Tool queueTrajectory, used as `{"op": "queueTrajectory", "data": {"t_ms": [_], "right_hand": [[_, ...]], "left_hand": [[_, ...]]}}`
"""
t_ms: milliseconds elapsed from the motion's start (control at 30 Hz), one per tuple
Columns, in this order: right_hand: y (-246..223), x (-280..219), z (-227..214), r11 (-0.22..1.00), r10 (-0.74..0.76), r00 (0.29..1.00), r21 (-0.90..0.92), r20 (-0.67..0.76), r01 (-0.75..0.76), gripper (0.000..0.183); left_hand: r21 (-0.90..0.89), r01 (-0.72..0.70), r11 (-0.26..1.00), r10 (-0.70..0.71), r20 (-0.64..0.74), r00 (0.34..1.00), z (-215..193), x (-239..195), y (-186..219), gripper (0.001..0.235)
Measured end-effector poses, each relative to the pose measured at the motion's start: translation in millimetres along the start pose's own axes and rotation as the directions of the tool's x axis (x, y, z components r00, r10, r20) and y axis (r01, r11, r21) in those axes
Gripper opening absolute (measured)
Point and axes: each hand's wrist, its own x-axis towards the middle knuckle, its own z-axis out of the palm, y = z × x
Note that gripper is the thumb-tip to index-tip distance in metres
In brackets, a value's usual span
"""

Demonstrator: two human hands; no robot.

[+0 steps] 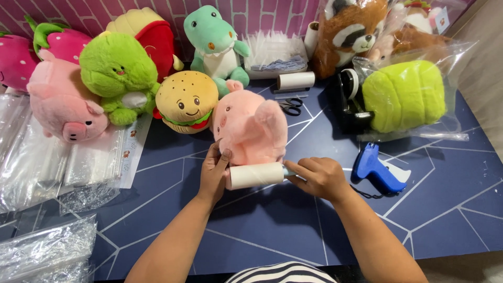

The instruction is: Cleaning a plush toy with a lint roller and placing it into a plastic bag for packaging.

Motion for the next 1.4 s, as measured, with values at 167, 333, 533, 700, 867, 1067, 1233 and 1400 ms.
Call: {"op": "queueTrajectory", "data": {"t_ms": [167, 333, 533, 700, 867, 1067, 1233, 1400], "right_hand": [[18, -21, 9, 0.981, 0.165, 0.984, -0.089, -0.070, -0.171, 0.024], [13, -15, 10, 0.979, 0.190, 0.980, 0.090, -0.057, -0.184, 0.022], [15, -23, 11, 0.984, 0.168, 0.983, -0.044, -0.068, -0.172, 0.025], [9, -15, 14, 0.985, 0.156, 0.987, 0.075, -0.035, -0.153, 0.019], [8, -16, 8, 0.986, 0.133, 0.991, -0.093, -0.033, -0.136, 0.023], [6, -15, 11, 0.980, 0.199, 0.980, 0.027, -0.014, -0.199, 0.021], [0, -10, 7, 0.995, 0.103, 0.994, 0.008, 0.030, -0.104, 0.023], [23, -28, 14, 0.959, 0.277, 0.959, -0.052, -0.057, -0.280, 0.021]], "left_hand": [[0.047, 0.039, 0.998, -0.040, 0.022, 0.999, 11, -7, 27, 0.028], [-0.038, 0.046, 0.998, -0.045, 0.033, 0.998, 18, -10, 32, 0.025], [-0.057, 0.028, 0.998, -0.027, 0.032, 0.999, 22, -10, 44, 0.024], [-0.064, 0.064, 0.996, -0.064, 0.002, 0.998, 6, -3, 20, 0.022], [-0.116, 0.057, 0.992, -0.056, 0.009, 0.998, 12, -4, 27, 0.026], [-0.106, 0.067, 0.992, -0.064, 0.029, 0.998, 9, -5, 25, 0.029], [-0.139, 0.057, 0.989, -0.056, 0.015, 0.998, 2, 0, 14, 0.028], [-0.104, 0.064, 0.993, -0.060, 0.037, 0.998, 14, -6, 32, 0.026]]}}
